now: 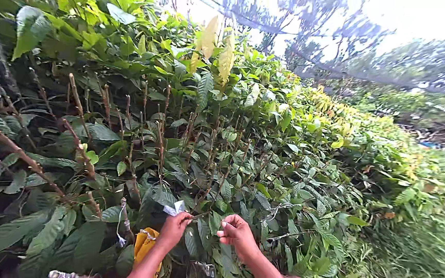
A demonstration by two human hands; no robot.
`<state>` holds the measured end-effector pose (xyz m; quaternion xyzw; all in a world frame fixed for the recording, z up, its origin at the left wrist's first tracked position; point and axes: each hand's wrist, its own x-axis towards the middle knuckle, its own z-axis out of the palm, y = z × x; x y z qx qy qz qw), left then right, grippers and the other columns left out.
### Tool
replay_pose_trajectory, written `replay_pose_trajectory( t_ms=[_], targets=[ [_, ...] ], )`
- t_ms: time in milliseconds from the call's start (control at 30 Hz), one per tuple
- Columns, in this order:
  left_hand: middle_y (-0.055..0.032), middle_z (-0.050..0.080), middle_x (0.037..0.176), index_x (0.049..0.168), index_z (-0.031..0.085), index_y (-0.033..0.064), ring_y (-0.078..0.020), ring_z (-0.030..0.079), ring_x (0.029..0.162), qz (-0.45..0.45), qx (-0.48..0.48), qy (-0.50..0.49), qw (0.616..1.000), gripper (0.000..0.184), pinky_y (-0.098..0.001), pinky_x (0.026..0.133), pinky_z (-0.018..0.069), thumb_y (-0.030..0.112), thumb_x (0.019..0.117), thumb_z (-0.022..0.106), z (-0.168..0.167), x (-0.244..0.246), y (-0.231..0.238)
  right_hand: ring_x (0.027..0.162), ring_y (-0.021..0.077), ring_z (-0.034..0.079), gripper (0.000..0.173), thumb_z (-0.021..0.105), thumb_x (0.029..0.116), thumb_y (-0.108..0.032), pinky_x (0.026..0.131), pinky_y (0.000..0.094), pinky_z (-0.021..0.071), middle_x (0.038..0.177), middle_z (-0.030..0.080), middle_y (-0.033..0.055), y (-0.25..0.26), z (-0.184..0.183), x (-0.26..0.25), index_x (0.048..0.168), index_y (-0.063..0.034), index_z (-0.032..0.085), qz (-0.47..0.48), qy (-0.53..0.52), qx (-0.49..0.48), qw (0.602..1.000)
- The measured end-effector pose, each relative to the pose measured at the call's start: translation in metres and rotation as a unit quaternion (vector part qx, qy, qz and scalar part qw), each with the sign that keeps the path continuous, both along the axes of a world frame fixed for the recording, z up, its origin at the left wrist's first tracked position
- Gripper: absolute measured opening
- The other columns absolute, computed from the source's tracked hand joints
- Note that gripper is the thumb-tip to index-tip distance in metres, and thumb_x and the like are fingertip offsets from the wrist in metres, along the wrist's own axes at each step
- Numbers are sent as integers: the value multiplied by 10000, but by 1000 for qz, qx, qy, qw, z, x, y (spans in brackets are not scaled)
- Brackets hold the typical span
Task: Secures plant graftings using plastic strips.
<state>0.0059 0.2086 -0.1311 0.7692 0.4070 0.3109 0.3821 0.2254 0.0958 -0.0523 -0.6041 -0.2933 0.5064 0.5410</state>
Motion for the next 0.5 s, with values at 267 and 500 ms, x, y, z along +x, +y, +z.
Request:
replay_pose_trajectory(
  t_ms=[267,500],
  targets=[
    [-113,747,1114,1143,744,32,-195,714,1047,-47,-17,-48,998,227,-403,1010,541,175,1007,632,-6,-1,19,661,223,702,145,683,979,-56,610,369,623,878,682,140,41,-25,-19,1032,28,578,25,-84,-24,996],
    [-148,701,1210,1300,622,-8,-195,717,1044,-113,-142,-62,981,320,-373,986,567,76,991,617,-6,4,26,790,151,712,160,680,956,-109,782,352,605,932,740,76,64,-53,-27,1089,-33,726,117,-350,-1,929]
  ],
)
